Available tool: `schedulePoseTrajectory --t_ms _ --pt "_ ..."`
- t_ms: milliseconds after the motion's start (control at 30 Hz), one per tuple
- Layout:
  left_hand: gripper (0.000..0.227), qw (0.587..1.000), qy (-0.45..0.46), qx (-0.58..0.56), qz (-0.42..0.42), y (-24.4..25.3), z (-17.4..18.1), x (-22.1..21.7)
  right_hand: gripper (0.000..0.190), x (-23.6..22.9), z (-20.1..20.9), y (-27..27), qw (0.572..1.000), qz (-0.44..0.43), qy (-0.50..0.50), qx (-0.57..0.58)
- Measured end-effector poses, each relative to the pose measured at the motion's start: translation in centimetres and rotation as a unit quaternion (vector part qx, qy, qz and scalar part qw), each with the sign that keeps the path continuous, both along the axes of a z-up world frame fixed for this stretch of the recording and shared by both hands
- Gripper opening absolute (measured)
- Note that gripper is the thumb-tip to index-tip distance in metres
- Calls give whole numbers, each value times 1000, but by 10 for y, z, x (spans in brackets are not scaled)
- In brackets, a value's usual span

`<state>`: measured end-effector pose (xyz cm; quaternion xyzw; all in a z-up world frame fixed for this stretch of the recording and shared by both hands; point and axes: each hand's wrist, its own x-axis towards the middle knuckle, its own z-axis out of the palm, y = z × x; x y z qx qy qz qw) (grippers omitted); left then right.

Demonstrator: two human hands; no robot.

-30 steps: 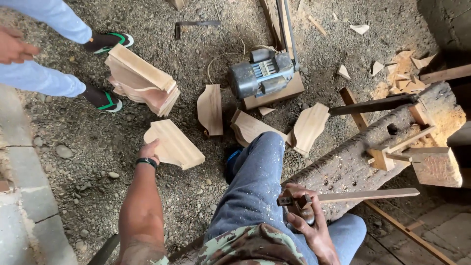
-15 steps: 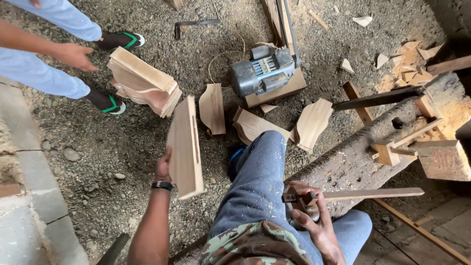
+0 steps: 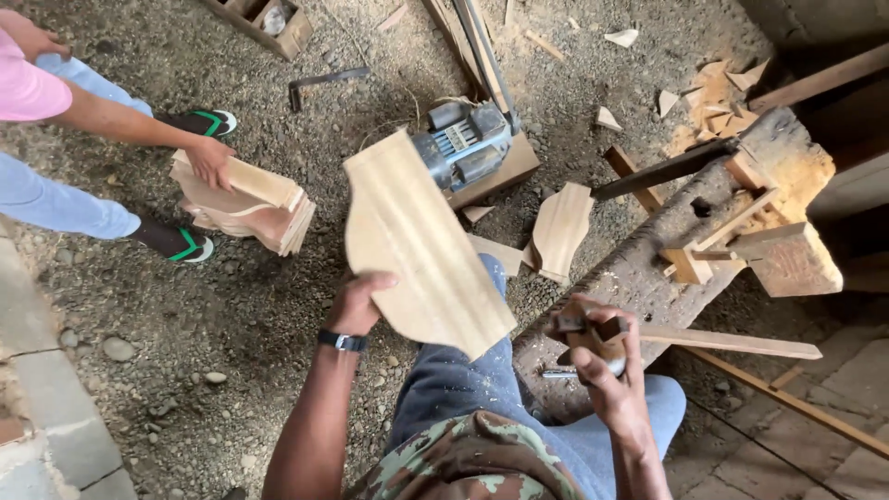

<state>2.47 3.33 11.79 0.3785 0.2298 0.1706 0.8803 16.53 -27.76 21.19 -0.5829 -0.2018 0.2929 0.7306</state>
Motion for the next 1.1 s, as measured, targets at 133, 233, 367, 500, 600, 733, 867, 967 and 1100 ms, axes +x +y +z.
schedulePoseTrajectory --t_ms 133,233,367,500,600,733,867,967,1100 --pt "72 928 329 165 60 -31 67 65 57 14 0 22 993 -42 -3 107" --pt "99 882 25 464 76 -67 31 71 60 14 56 52 995 -57 -14 77" --pt "91 863 30 492 110 -109 7 57 43 22 63 71 993 -87 50 64" --pt "86 867 30 491 72 -128 13 48 40 29 71 95 999 -39 -15 -1" --pt "88 847 -22 525 82 -137 14 51 60 38 58 95 998 -17 -31 -58" --pt "89 831 -40 548 88 -143 16 56 59 28 74 104 999 -5 -36 -5" --pt "91 844 -45 530 73 -144 18 53 59 29 73 99 998 6 -46 -40" --pt "92 863 -43 499 69 -143 20 52 55 25 73 99 998 0 -43 -37" --pt "97 885 -25 462 50 -133 42 60 48 19 75 100 999 -1 -48 -21"
